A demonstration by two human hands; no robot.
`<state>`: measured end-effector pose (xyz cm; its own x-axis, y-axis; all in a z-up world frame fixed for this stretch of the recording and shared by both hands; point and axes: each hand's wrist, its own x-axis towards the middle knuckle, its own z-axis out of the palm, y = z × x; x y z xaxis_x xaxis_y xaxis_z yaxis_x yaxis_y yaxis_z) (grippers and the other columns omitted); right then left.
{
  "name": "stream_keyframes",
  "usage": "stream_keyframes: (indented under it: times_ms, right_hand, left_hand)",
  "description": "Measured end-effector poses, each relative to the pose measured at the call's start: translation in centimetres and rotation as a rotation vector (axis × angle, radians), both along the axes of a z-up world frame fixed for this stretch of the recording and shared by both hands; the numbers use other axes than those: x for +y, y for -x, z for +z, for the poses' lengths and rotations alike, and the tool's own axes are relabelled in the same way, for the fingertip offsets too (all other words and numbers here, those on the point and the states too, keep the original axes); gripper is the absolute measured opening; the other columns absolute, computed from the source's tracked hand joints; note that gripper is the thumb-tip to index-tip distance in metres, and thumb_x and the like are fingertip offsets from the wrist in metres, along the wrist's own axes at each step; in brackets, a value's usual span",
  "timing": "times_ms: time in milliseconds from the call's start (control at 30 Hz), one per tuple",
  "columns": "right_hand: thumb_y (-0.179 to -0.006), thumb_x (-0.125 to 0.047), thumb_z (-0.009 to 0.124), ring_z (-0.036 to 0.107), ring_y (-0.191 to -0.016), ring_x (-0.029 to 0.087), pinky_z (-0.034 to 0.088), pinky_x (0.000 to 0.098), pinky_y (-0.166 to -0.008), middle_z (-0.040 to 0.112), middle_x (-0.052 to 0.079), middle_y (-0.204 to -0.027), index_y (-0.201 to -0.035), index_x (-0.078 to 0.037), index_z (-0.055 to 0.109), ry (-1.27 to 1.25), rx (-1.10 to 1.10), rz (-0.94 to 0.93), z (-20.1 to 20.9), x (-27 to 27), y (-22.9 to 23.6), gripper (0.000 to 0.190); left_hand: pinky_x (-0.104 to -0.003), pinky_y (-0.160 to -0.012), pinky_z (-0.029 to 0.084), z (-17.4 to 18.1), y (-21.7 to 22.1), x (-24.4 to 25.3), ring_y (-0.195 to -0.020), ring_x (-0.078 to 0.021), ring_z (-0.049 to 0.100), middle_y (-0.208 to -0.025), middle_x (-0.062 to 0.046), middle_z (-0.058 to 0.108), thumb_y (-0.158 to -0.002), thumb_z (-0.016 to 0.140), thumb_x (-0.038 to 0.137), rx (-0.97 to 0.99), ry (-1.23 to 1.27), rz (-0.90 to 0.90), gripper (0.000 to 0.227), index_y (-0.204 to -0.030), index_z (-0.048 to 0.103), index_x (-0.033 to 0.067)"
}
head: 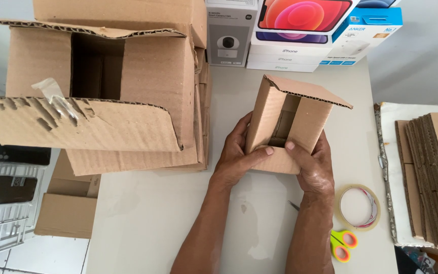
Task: Assembling small cardboard boxes by folding them and applying tape.
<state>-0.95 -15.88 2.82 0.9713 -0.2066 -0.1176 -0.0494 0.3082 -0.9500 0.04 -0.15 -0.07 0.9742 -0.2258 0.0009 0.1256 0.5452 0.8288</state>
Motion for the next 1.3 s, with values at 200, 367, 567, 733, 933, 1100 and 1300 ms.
stream_keyframes:
  times_ms: [200,367,567,733,933,1100,1300]
  right_hand:
    - [-0.069,-0.002,0.077,0.074,-0.076,0.024,0.065,0.0365,-0.067,0.071,0.007,-0.091,-0.116,-0.014,0.064,-0.001,-0.008,-0.004,0.1,0.2,-0.2,0.050]
    - [-0.069,-0.004,0.078,0.074,-0.075,0.025,0.066,0.0367,-0.066,0.071,0.008,-0.090,-0.116,-0.013,0.063,-0.007,-0.010,-0.009,-0.1,0.1,-0.3,0.050]
    - [-0.072,-0.015,0.078,0.074,-0.081,0.028,0.067,0.0411,-0.071,0.072,0.011,-0.097,-0.124,-0.011,0.060,-0.010,-0.035,0.020,-1.9,-0.9,-0.5,0.055]
    - [-0.075,-0.039,0.078,0.074,-0.088,0.028,0.067,0.0439,-0.079,0.072,0.012,-0.104,-0.136,-0.011,0.056,-0.030,-0.082,0.062,-2.1,-1.3,-0.5,0.071]
    - [-0.090,-0.067,0.048,0.069,-0.105,0.025,0.059,0.0460,-0.093,0.065,0.011,-0.122,-0.140,-0.013,0.051,-0.102,-0.018,0.108,-2.4,-2.0,0.0,0.074]
    - [-0.073,-0.027,0.082,0.073,-0.099,0.030,0.062,0.0443,-0.087,0.071,0.019,-0.112,-0.130,-0.002,0.057,-0.192,-0.183,0.216,-6.7,-4.9,-0.1,0.067]
    - [-0.066,-0.005,0.085,0.076,-0.087,0.037,0.064,0.0475,-0.075,0.070,0.024,-0.093,-0.113,0.010,0.065,-0.254,-0.244,0.284,-7.5,-5.7,0.7,0.054]
  left_hand:
    - [-0.044,-0.100,0.050,-0.3,-0.2,-0.1,-0.114,-0.0253,0.060,-0.123,-0.014,0.062,-0.072,0.086,0.011,-0.004,-0.006,0.010,0.091,-0.152,0.043,0.0085]
    - [-0.044,-0.102,0.049,-0.4,-0.2,-0.2,-0.117,-0.0258,0.058,-0.125,-0.014,0.060,-0.072,0.087,0.013,0.000,-0.005,0.014,0.093,-0.153,0.042,0.0077]
    - [-0.049,-0.107,0.045,0.3,-0.1,-0.1,-0.124,-0.0302,0.053,-0.133,-0.017,0.055,-0.074,0.086,0.016,-0.018,-0.038,0.001,0.097,-0.156,0.036,0.0068]
    - [-0.050,-0.113,0.040,0.9,0.1,-0.4,-0.133,-0.0331,0.047,-0.142,-0.021,0.049,-0.077,0.084,0.024,-0.051,-0.082,0.025,0.106,-0.161,0.021,0.0049]
    - [-0.049,-0.116,0.037,2.2,0.4,0.0,-0.138,-0.0279,0.042,-0.149,-0.017,0.046,-0.094,0.066,0.042,-0.014,-0.151,0.024,0.088,-0.161,0.023,0.0039]
    - [-0.045,-0.103,0.051,0.1,0.5,0.1,-0.119,-0.0248,0.058,-0.130,-0.013,0.061,-0.095,0.063,0.053,0.103,-0.060,-0.024,0.077,-0.155,0.041,0.0090]
    - [-0.047,-0.089,0.056,-1.1,-0.1,0.4,-0.099,-0.0257,0.067,-0.110,-0.014,0.070,-0.091,0.064,0.057,0.221,0.038,-0.018,0.070,-0.139,0.058,0.0058]
